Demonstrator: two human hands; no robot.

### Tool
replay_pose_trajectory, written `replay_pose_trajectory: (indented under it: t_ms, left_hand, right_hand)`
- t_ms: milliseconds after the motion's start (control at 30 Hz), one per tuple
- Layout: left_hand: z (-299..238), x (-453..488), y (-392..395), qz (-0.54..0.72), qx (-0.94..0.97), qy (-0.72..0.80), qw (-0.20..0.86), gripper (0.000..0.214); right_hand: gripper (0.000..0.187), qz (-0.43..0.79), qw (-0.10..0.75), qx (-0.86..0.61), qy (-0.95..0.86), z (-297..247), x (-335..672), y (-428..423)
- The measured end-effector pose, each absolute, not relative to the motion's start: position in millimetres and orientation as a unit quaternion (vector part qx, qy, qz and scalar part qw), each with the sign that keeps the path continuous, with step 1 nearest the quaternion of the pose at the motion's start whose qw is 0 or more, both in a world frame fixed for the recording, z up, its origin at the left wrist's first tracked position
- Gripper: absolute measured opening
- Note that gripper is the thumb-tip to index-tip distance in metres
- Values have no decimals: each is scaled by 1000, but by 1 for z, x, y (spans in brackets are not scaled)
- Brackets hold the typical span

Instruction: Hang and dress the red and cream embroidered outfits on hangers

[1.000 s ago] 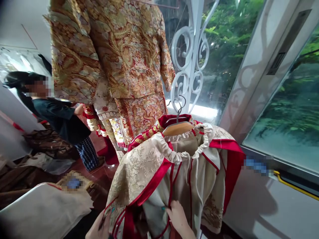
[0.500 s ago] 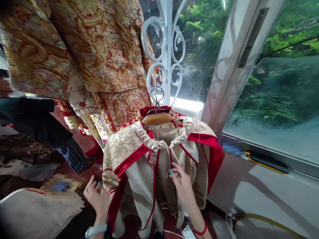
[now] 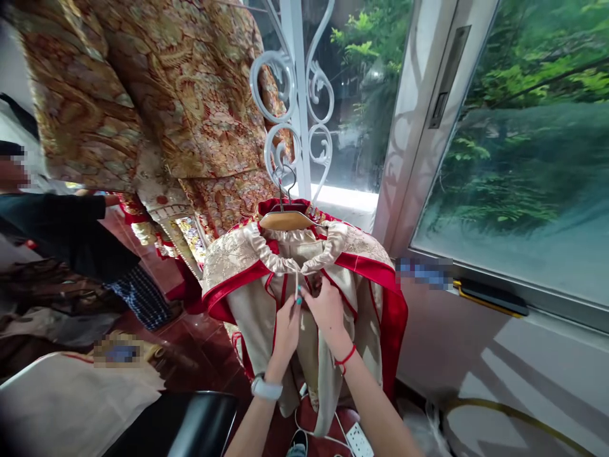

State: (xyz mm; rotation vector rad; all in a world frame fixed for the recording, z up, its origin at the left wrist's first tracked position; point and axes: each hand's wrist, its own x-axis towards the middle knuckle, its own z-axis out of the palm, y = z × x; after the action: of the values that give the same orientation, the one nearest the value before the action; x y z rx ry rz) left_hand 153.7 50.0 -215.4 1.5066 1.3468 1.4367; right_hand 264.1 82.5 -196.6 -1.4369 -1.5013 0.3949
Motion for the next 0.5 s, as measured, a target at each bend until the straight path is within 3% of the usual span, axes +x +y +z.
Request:
replay_pose_trajectory:
  t_ms: [100, 267, 400, 500]
  left_hand:
    - [-245, 141, 7, 569, 506, 539, 362, 41]
    - [-302, 131, -43, 530, 459, 597, 391, 61]
    - [-304, 132, -56, 526, 441, 616, 386, 67]
    - [-291, 133, -74, 526, 461, 607, 378, 62]
  right_hand:
    - [23, 188, 490, -547, -652, -192, 265, 84]
    - [24, 356, 469, -456, -667, -198, 270, 70]
    - [30, 409, 398, -420, -706, -190, 266, 51]
    - [31, 517, 415, -360, -656, -165, 247, 52]
